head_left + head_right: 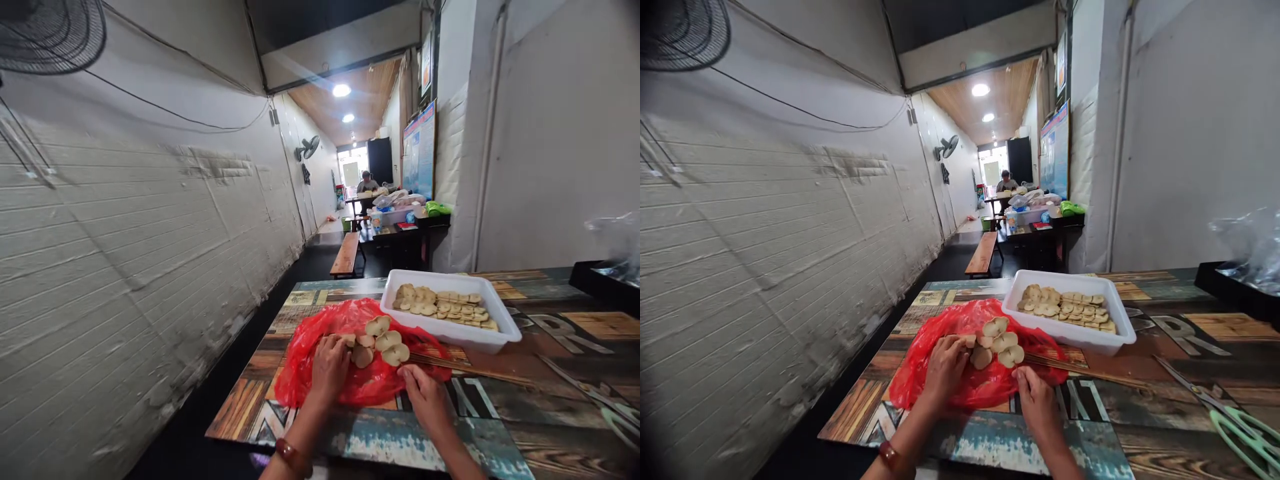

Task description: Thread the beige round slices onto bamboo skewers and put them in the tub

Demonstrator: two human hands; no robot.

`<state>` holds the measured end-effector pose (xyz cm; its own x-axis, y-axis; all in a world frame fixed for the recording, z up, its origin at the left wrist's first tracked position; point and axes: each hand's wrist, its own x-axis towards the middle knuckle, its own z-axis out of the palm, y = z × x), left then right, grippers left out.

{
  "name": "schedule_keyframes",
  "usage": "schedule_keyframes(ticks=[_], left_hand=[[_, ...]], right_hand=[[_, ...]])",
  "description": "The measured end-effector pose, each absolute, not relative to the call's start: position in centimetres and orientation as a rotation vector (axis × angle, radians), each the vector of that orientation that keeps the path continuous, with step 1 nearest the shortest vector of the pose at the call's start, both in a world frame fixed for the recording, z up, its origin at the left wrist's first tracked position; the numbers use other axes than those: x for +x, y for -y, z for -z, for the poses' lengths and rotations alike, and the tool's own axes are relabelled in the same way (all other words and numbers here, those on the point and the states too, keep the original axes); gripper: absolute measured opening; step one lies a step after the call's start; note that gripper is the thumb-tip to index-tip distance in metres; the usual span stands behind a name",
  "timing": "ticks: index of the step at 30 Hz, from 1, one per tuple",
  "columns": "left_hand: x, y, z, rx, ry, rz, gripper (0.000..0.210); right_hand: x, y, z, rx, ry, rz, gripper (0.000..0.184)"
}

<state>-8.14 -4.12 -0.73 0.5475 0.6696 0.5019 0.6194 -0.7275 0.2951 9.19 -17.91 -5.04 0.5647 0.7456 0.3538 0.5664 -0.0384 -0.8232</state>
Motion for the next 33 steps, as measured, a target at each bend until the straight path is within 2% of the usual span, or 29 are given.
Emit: schedule_keyframes(ticks=[5, 8, 13, 20, 24, 28, 33], left_hand=[[-5.6, 2.5, -0.3, 2.864, -1.207, -0.628, 0.021], [-5.5, 2.2, 0.1, 2.767, -1.205, -0.682, 0.024], [-5.6, 1.5, 0.7, 2.050, -1.000, -0.993, 0.009], [-5.9, -0.4, -0.9, 1.575, -0.948, -1.125, 0.029], [-6.6, 0.8, -2.4, 1.335, -0.813, -1.071, 0.036], [-6.5, 2.3, -2.8, 0.886, -0.628, -0.892, 0.026], [-5.4, 2.2, -2.4, 0.769, -0.587, -0.879, 0.024]], right_hand=[[9.2, 17.5, 5.4, -1.708, 1.092, -0.176, 0.045], [9.4, 17.5, 5.8, -1.699, 1.093, -0.189, 0.044], [9.7, 17.6, 6.3, -1.713, 1.077, -0.228, 0.045], [9.6, 18.3, 5.1, -1.704, 1.047, -0.251, 0.053], [9.3, 18.8, 4.4, -1.671, 1.038, -0.293, 0.056], [9.1, 19.5, 4.1, -1.669, 1.053, -0.356, 0.055], [10.0, 18.7, 3.3, -1.590, 0.988, -0.519, 0.049]])
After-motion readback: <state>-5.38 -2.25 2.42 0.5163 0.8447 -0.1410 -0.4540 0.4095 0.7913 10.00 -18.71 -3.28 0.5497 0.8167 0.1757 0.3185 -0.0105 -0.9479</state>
